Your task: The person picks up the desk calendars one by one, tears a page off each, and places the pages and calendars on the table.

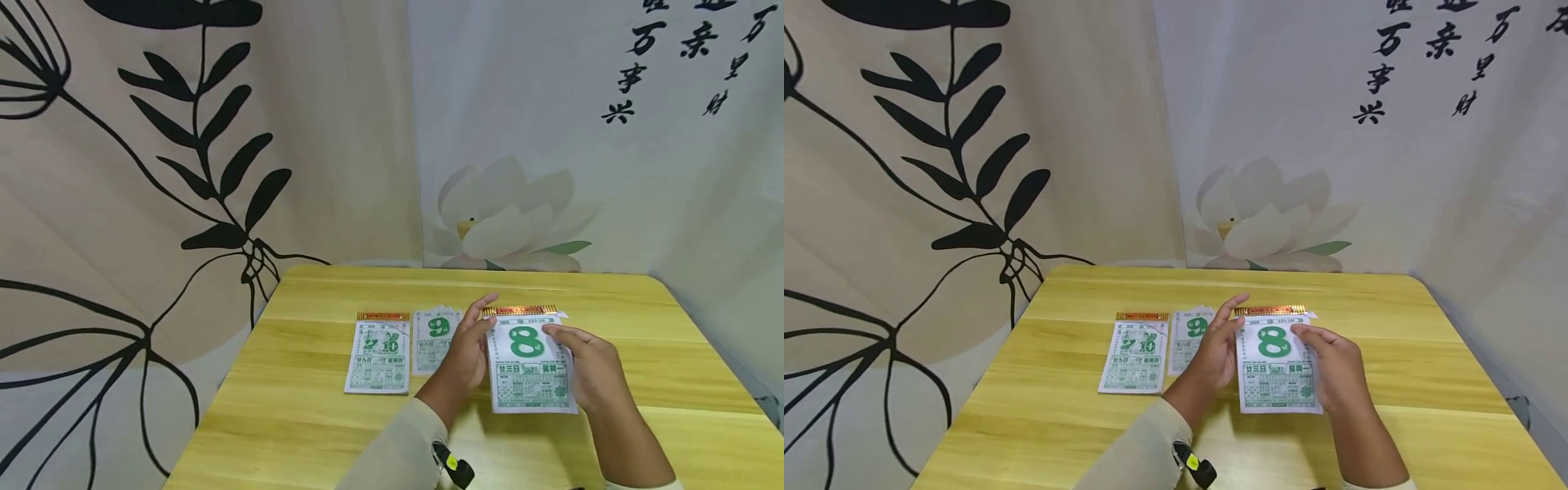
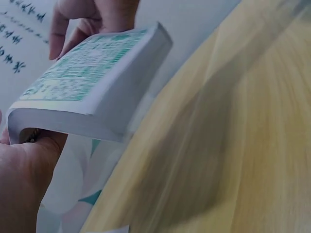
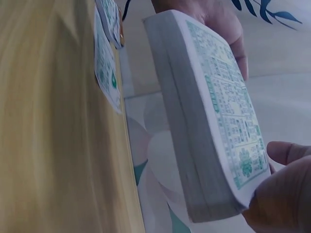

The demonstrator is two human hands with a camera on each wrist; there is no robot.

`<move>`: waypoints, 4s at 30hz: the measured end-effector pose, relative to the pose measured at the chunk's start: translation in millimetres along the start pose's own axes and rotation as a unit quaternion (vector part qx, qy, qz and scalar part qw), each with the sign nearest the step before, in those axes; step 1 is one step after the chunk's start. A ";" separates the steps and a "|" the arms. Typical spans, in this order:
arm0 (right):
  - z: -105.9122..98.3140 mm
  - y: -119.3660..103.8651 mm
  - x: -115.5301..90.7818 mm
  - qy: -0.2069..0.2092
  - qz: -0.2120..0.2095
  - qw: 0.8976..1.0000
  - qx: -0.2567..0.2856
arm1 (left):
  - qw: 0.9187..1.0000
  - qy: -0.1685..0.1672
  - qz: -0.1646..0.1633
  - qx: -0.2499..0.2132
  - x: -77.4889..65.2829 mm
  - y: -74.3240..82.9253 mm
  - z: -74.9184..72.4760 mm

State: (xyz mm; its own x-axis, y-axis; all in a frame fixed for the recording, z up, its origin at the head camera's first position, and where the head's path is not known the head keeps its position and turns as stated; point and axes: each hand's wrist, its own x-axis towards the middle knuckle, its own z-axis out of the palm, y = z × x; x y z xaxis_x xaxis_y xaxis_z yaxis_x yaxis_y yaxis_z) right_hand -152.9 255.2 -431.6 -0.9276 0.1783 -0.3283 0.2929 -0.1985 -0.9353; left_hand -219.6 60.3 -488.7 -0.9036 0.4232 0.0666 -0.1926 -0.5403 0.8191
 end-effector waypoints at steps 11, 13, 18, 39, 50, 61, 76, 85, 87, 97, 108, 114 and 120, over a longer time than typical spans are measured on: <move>20.1 9.4 0.9 -0.015 -0.002 0.999 -0.039 | 0.995 0.091 -0.032 0.022 -1.3 5.6 -19.8; 22.7 11.1 1.0 -0.013 -0.002 0.999 -0.042 | 0.995 0.092 -0.043 0.014 -2.7 5.2 -24.9; 29.8 13.3 1.9 -0.011 -0.011 0.999 -0.045 | 0.993 0.056 -0.091 -0.056 -4.2 3.1 -34.1; 62.4 41.4 -29.7 -0.034 -0.265 0.872 -0.411 | 0.979 0.099 -0.107 -0.143 -3.4 23.0 -49.7; 74.7 65.2 -41.1 0.001 -0.371 0.840 -0.395 | 0.971 0.109 -0.093 -0.191 -3.4 37.5 -55.1; 74.5 64.2 -42.2 0.064 -0.439 0.815 -0.372 | 0.967 0.129 -0.093 -0.198 -5.2 36.9 -54.4; 79.3 61.5 -66.0 0.168 -0.233 0.859 -0.424 | 0.970 0.121 -0.074 -0.198 -4.4 37.7 -45.7; 78.3 59.4 -67.2 0.162 -0.169 0.906 -0.352 | 0.970 0.119 -0.071 -0.201 -5.8 37.8 -42.2; 80.1 61.8 -67.5 0.172 -0.197 0.907 -0.329 | 0.970 0.118 -0.070 -0.199 -5.4 37.8 -41.5; 89.6 79.1 -63.3 0.136 -0.428 0.843 -0.297 | 0.971 0.114 -0.071 -0.199 -4.9 39.6 -38.6; 95.9 78.7 -65.6 0.010 -0.347 0.926 -0.146 | 0.970 0.108 -0.066 -0.210 -0.9 39.1 -39.3; 99.1 77.4 -65.6 0.005 -0.296 0.946 -0.132 | 0.970 0.104 -0.076 -0.204 -0.9 40.6 -39.3; 98.1 77.7 -65.9 0.020 -0.291 0.946 -0.141 | 0.970 0.099 -0.082 -0.207 -0.8 40.8 -39.5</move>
State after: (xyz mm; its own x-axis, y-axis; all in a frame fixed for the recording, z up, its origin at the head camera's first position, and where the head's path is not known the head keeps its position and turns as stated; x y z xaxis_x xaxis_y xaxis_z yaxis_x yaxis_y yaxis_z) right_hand -91.7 133.5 -469.7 -0.9427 0.2160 0.2544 -0.2099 0.2087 -0.9552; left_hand -241.8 9.2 -477.8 -0.8959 0.4021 -0.1891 -0.4396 -0.7404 0.5085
